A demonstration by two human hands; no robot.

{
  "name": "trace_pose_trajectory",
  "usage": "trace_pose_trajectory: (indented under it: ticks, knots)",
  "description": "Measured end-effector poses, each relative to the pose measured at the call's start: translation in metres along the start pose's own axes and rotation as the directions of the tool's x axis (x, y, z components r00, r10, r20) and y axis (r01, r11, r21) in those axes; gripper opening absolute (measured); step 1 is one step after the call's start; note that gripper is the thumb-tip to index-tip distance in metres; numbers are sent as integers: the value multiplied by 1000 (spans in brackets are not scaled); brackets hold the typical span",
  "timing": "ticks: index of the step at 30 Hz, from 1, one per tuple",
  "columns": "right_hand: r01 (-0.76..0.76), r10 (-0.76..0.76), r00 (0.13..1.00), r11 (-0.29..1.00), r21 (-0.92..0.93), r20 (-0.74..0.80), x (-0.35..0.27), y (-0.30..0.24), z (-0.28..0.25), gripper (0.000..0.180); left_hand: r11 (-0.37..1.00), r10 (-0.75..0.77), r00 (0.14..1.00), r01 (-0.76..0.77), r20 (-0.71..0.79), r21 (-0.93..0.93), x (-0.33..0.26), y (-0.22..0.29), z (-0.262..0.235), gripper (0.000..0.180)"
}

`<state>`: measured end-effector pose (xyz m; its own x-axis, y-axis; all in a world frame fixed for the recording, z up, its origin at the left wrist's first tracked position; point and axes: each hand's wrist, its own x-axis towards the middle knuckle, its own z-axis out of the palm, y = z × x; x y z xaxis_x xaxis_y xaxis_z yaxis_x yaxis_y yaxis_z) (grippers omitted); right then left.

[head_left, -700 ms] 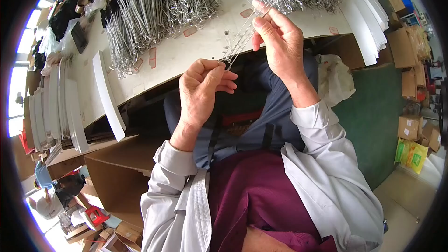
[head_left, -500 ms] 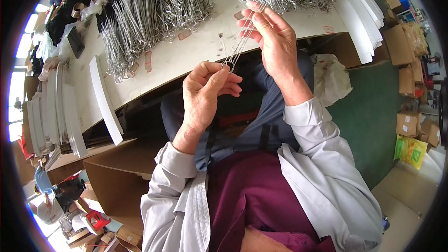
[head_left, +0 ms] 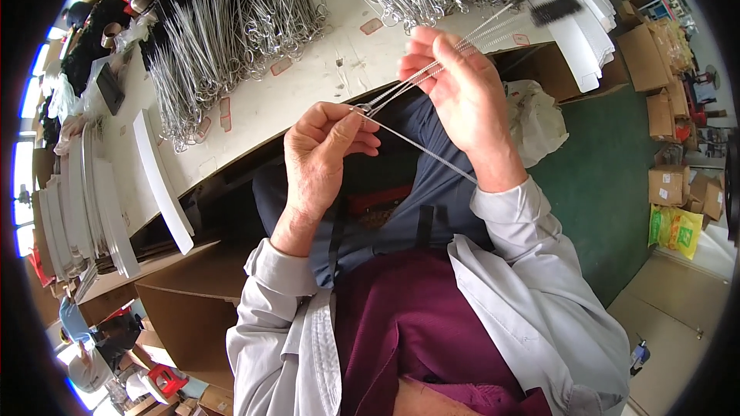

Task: The recorder is assembling small metal wires with plastic components and placing them into cardboard boxes.

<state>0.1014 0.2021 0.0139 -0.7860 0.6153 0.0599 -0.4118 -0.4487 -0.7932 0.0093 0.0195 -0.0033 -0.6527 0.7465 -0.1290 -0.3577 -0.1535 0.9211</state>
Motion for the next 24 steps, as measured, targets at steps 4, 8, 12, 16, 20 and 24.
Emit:
trace_pose_trajectory:
  ticks: [4,8,12,16,20,24]
  knots:
    - [-42,97,984,943,-331,150,-29,-6,-5,33,999,-10,999,9,36,53,5,10,-7,17]
    - [55,66,970,879,-473,234,-44,3,-14,60,977,88,994,-100,71,190,11,30,-8,13]
    - [83,101,969,723,-686,224,-48,7,-12,73,758,364,922,-377,134,533,9,71,-1,7]
    - [-491,441,737,870,-42,512,-66,21,-26,69,873,268,940,-329,210,360,19,116,1,8]
    - [-476,626,693,770,-426,358,-107,44,-16,48,589,495,843,-504,211,632,19,165,14,7]
    - [-96,621,568,702,-705,541,-129,22,2,50,431,565,766,-589,305,683,32,199,12,10]
